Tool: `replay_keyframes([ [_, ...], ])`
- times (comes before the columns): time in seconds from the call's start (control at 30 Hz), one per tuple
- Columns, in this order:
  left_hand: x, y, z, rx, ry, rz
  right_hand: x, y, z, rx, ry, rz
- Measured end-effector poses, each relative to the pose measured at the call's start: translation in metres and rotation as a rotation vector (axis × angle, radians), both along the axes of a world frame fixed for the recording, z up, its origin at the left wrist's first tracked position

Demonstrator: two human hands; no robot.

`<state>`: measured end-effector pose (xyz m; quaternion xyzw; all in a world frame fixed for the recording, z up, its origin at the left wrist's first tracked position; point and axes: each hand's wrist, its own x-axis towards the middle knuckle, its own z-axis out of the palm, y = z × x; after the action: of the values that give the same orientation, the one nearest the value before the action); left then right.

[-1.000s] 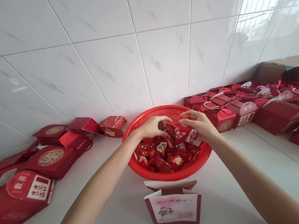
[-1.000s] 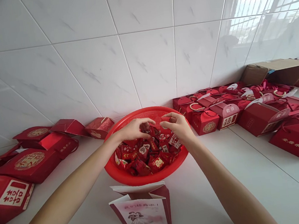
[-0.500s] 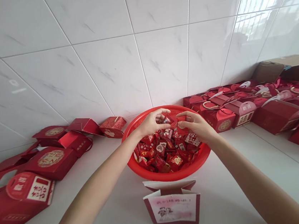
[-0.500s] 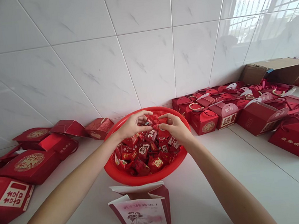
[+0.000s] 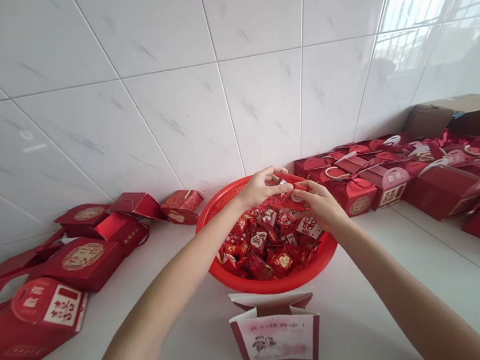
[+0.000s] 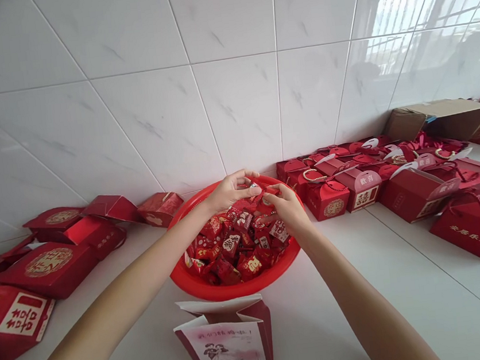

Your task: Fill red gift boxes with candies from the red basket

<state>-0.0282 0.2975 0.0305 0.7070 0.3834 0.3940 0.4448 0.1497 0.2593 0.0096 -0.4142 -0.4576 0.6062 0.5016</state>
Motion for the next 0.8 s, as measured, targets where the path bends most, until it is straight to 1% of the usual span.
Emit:
replay_keyframes([
  [0.1,0.000,-0.006,-0.009,-0.006,0.006,0.030,0.000,0.000,0.000,-0.032,0.004,-0.002],
  [0.2,-0.003,-0.016,-0.013,0.011,-0.013,0.069,0.000,0.000,0.000,-0.030,0.005,-0.005],
  [0.3,-0.003,-0.026,-0.014,0.021,-0.048,0.120,-0.001,-0.001,0.001,-0.017,0.003,0.029],
  [0.53,0.002,-0.037,-0.014,0.005,-0.147,0.144,-0.001,-0.007,0.005,0.039,-0.012,0.171],
  [0.73,0.004,-0.038,-0.015,-0.050,-0.206,0.173,-0.001,-0.006,0.003,0.040,-0.017,0.185],
  [0.8,0.003,-0.034,-0.013,-0.028,-0.206,0.230,-0.001,-0.004,0.001,0.047,-0.027,0.197],
])
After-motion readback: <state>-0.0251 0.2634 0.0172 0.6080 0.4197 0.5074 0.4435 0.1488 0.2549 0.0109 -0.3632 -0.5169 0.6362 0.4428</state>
